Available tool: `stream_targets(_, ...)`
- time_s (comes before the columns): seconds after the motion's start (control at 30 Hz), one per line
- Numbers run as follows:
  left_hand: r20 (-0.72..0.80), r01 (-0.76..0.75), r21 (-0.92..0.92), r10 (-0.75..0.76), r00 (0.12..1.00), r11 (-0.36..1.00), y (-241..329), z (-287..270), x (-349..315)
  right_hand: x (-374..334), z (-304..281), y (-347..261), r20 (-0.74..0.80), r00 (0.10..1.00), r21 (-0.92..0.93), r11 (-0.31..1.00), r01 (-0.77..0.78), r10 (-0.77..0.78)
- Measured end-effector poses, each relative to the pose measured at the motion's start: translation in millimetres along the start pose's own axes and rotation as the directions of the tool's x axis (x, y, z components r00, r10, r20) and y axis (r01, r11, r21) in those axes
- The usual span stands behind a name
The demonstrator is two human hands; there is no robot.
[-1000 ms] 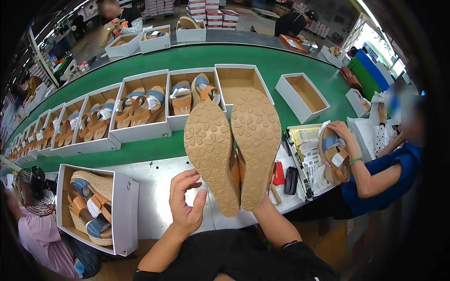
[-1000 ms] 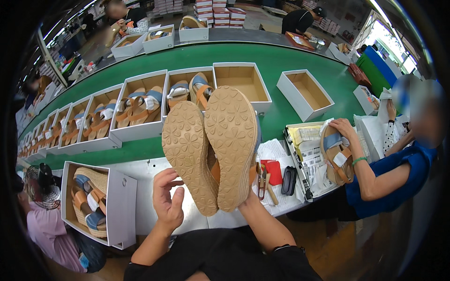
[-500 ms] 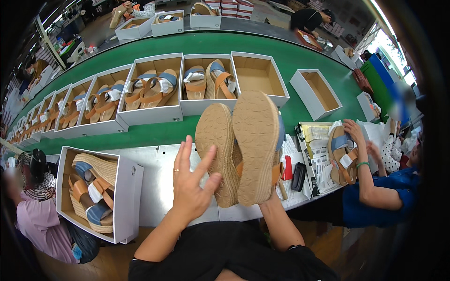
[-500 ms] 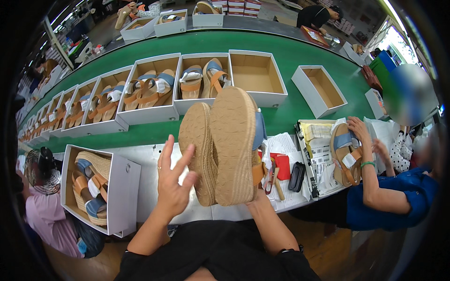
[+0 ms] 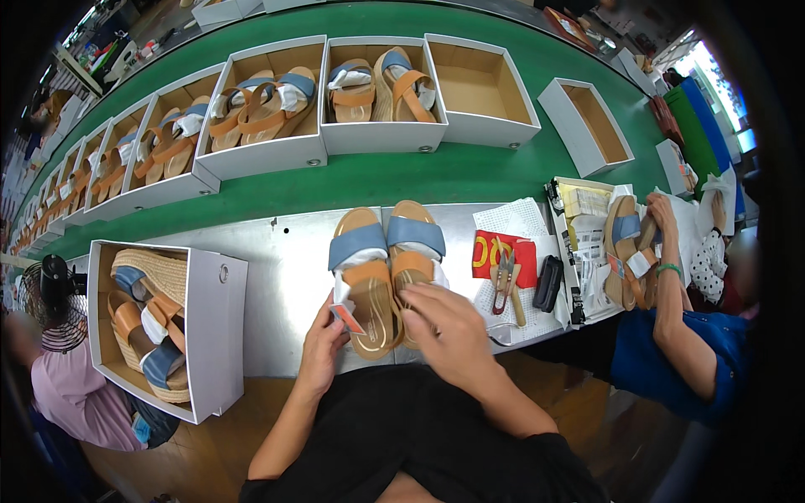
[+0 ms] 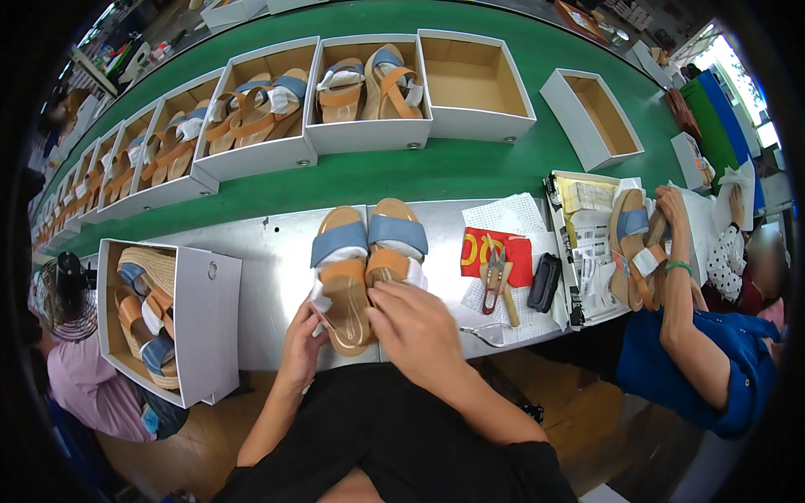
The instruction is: The person inspects a pair of woven-sole sandals, trims excess material from the sole edges with a utility knife, and places the finished pair into a white box on a green conveyor belt. The person repeats this process for multiple pairs of sandals.
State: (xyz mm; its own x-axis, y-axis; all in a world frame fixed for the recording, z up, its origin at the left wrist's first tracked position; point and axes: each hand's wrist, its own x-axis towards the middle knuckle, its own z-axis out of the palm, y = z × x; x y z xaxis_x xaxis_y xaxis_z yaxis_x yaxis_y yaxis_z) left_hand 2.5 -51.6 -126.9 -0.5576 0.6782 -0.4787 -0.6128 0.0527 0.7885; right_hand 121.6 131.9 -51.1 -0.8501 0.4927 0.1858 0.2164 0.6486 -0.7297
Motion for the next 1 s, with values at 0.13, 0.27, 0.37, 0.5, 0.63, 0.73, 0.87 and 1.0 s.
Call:
stream_targets(0.13,-0.023,-0.075,0.104,0.078,0.997,0.992,-18,-16,-24,-20,-44,27,0.23,0.946,0.14,0.954,-0.266,0.23)
stream_targets(0.27,-0.034,-0.055,0.266,0.067,0.997,0.962,-28,1,-12,-41,-9,65,0.428,0.853,0.439,0.757,-0.485,0.299)
stream_targets(0.37,-0.201,-0.019,0.195,0.059,0.978,0.981,-30,16,19,-38,54,87,0.305,0.831,0.576,0.604,-0.551,0.466)
stream_targets(0.5,-0.158,-0.119,0.035,0.123,0.98,0.992,-29,14,36,-18,63,77,0.232,0.861,0.727,0.508,-0.462,0.452)
stream_targets(0.63,-0.028,-0.276,0.246,0.291,0.956,0.929,-19,4,20,-21,44,65,-0.092,0.98,0.564,0.82,-0.096,0.177)
stream_targets(0.73,-0.004,-0.44,0.345,0.471,0.882,0.829,-13,3,23,-12,27,56,-0.21,0.976,0.506,0.86,0.059,0.057)
stream_targets(0.87,0.057,-0.533,0.505,0.59,0.805,0.679,10,10,21,-9,10,54,-0.296,0.949,0.304,0.931,0.202,-0.109)
stream_targets(1.0,0.042,-0.552,0.45,0.6,0.799,0.702,8,-6,17,-12,1,45,-0.283,0.955,0.274,0.947,0.168,-0.088)
